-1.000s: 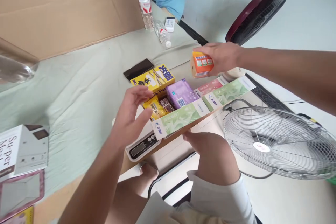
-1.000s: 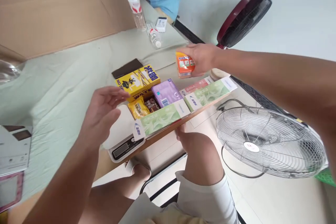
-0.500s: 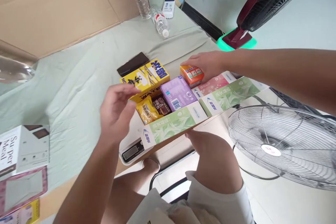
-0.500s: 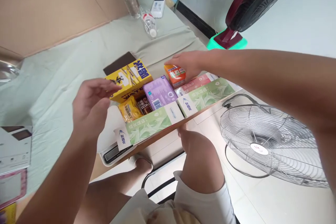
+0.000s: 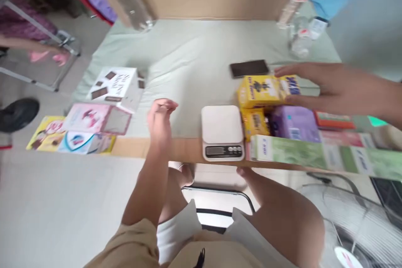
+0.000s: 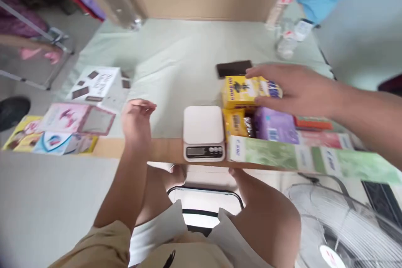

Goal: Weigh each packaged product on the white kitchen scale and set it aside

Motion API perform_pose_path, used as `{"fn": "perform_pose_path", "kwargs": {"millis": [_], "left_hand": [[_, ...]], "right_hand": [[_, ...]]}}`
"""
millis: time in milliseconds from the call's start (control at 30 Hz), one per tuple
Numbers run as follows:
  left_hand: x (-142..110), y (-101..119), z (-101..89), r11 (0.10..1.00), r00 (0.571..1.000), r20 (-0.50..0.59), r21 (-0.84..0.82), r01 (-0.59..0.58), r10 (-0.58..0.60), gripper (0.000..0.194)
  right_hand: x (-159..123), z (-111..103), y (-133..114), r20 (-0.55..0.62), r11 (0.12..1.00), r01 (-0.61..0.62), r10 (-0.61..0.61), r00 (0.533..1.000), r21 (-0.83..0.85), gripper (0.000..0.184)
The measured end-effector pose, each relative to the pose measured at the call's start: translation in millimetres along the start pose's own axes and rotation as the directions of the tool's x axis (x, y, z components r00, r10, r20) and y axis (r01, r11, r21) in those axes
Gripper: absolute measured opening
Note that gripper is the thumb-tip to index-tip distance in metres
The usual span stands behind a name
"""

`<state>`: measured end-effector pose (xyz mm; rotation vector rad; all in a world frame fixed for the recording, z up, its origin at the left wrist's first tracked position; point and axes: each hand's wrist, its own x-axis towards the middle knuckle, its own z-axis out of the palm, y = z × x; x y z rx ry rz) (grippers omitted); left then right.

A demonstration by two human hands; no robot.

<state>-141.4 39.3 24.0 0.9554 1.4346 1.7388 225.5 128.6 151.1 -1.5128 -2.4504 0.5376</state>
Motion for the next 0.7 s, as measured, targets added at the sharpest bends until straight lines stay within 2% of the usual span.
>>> {"fn": "perform_pose_path", "kwargs": {"millis": [33,100,167,267,333,400,467,533,600,700], "left_hand": [[2.4,-3.0,-11.1,0.999,0.998,-0.038,0.011,0.045,-0.044,0.016],[6.1,-8.4,-32.2,0.991,0.986,-0.101,0.006,0.137,-0.136,0.018],[7.5,-14.0,-51.3,0.980,0.972,-0.129,-0.033,0.195,-0.198,0.023],[6.6,-23.1,-73.7,0.967,0.966,-0.063,-0.068,0.246,-0.251,0.033],[5.8,-27.5,-82.8,0.946,0.948,-0.028,-0.080,0.313,-0.316,0.039],[6.1,-28.2,-87.5,0.915,0.916,-0.049,-0.099,0.391,-0.397,0.042],[7.5,-24.7,-89.6,0.888,0.888,-0.070,-0.105,0.447,-0.455,0.041],[9.1,-18.8,-91.5,0.870,0.868,-0.070,-0.099,0.484,-0.491,0.039],[10.1,-13.5,-94.4,0.847,0.846,-0.074,-0.111,0.519,-0.528,0.038],[10.8,-9.5,-100.3,0.806,0.801,-0.106,-0.149,0.573,-0.589,0.039]], "right_hand": [[16.5,12.8,-24.1,0.089,0.996,0.091,-0.089,0.992,-0.010,0.059],[54.0,45.7,-73.7,0.235,0.974,0.225,-0.216,0.948,-0.012,0.063],[94.7,84.0,-124.6,0.295,0.958,0.287,-0.269,0.917,-0.018,0.062],[154.7,141.8,-200.6,0.293,0.957,0.286,-0.289,0.911,0.055,0.059],[192.7,177.9,-246.2,0.238,0.963,0.227,-0.257,0.937,0.148,0.056],[228.8,211.4,-282.6,0.152,0.966,0.149,-0.183,0.971,0.209,0.055],[260.4,240.5,-306.0,0.101,0.966,0.077,-0.105,0.989,0.247,0.059],[282.9,261.0,-315.6,0.126,0.957,0.013,-0.051,0.991,0.290,0.062],[292.9,269.7,-313.0,0.185,0.938,-0.029,-0.038,0.982,0.345,0.059],[289.3,264.7,-296.5,0.269,0.905,-0.057,-0.065,0.961,0.422,0.046]]}}
